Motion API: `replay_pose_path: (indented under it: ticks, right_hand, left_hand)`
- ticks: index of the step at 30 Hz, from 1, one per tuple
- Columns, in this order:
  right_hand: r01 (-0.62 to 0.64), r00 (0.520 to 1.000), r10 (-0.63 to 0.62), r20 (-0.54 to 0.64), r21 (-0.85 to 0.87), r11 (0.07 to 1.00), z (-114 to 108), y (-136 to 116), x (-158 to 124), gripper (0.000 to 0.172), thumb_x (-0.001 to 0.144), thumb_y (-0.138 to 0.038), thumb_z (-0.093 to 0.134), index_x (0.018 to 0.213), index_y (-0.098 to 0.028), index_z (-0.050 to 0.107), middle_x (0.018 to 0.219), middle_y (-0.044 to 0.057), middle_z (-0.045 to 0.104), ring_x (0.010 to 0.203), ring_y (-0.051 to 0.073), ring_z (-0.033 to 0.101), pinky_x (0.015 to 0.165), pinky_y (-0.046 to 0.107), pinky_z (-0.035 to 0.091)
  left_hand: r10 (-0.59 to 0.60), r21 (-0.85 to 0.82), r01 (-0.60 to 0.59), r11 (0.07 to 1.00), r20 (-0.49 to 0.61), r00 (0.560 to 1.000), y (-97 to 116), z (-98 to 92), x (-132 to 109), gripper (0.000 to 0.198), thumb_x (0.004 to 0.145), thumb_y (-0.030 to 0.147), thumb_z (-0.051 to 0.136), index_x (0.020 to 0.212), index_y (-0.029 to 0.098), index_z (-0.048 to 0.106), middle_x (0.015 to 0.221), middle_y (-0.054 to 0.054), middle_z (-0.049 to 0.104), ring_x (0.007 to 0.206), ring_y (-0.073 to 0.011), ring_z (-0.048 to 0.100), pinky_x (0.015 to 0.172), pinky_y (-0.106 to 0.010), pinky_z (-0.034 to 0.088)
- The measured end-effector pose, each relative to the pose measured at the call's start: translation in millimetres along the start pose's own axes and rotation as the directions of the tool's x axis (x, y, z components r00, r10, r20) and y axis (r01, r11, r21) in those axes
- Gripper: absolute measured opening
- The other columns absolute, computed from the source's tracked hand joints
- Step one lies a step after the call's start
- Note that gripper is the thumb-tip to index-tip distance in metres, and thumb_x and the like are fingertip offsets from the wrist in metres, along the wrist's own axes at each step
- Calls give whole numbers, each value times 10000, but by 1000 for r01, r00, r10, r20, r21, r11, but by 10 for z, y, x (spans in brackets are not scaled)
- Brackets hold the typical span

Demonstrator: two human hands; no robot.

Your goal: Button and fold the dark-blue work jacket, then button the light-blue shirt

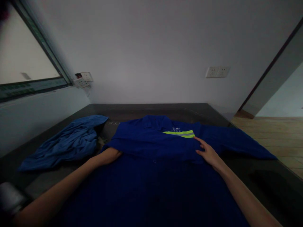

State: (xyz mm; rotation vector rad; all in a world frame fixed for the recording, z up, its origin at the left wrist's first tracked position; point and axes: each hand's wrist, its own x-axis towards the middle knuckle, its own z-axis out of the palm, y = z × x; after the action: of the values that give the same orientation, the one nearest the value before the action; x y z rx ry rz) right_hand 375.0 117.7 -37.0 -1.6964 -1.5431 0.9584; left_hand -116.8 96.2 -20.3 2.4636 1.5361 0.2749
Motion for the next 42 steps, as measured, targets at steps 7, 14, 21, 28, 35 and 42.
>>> replay_pose_path:
  ticks: [7, 14, 21, 28, 35, 42]
  right_hand:
    - [-151, 968, 136, 210, 59, 987, -68, -100, -77, 637, 683, -406, 681, 1275, -203, 556, 1200, 116, 647, 1003, 294, 657, 847, 383, 560]
    - [-110, 983, 88, 162, 128, 986, -89, -157, -177, 739, 615, -427, 734, 1306, -263, 528, 1156, 104, 668, 1000, 305, 655, 828, 387, 571]
    - [26, 998, -1, 69, -359, 933, -216, -33, -70, 540, 600, -390, 719, 1107, -220, 643, 754, 92, 666, 627, 280, 640, 566, 406, 525]
    - [556, 830, -485, 274, -456, 694, 682, -1637, 440, 147, 830, -321, 547, 873, -225, 649, 849, 53, 682, 764, 204, 627, 698, 305, 462]
    - [560, 825, -395, 404, -500, 660, 2788, -2711, 1036, 160, 868, -236, 547, 998, -189, 628, 1105, 102, 672, 1020, 240, 614, 830, 317, 447]
    - [451, 887, -303, 348, -515, 729, 3667, -2900, 1508, 334, 885, -264, 540, 1180, -115, 487, 1160, 204, 620, 1055, 265, 602, 824, 353, 452]
  left_hand:
    - [-207, 1, 209, 978, -137, 969, -143, -304, -475, 231, 882, 370, 463, 983, 225, 613, 1035, -47, 634, 962, -216, 605, 863, -345, 464]
    - [-384, -108, 369, 923, -299, 874, -449, -61, -388, 241, 780, 150, 465, 1015, 198, 493, 1040, -58, 548, 936, -200, 568, 833, -340, 469]
    - [-391, -73, 387, 919, -286, 875, -453, -4, -429, 200, 757, 103, 447, 917, 215, 488, 1034, -38, 522, 916, -187, 561, 794, -306, 469]
    - [-153, 23, 169, 985, -323, 934, -475, -72, -471, 311, 789, 84, 452, 1053, 214, 552, 1110, -66, 518, 1051, -206, 518, 937, -342, 431]
    - [-143, 34, 155, 987, -228, 963, -450, -148, -537, 298, 804, 59, 419, 997, 227, 572, 1050, -57, 565, 1017, -200, 542, 887, -322, 450]
    - [-257, 5, 263, 965, -191, 947, -438, -187, -549, 347, 746, 28, 426, 1018, 223, 518, 1070, -68, 560, 1037, -205, 542, 880, -324, 451]
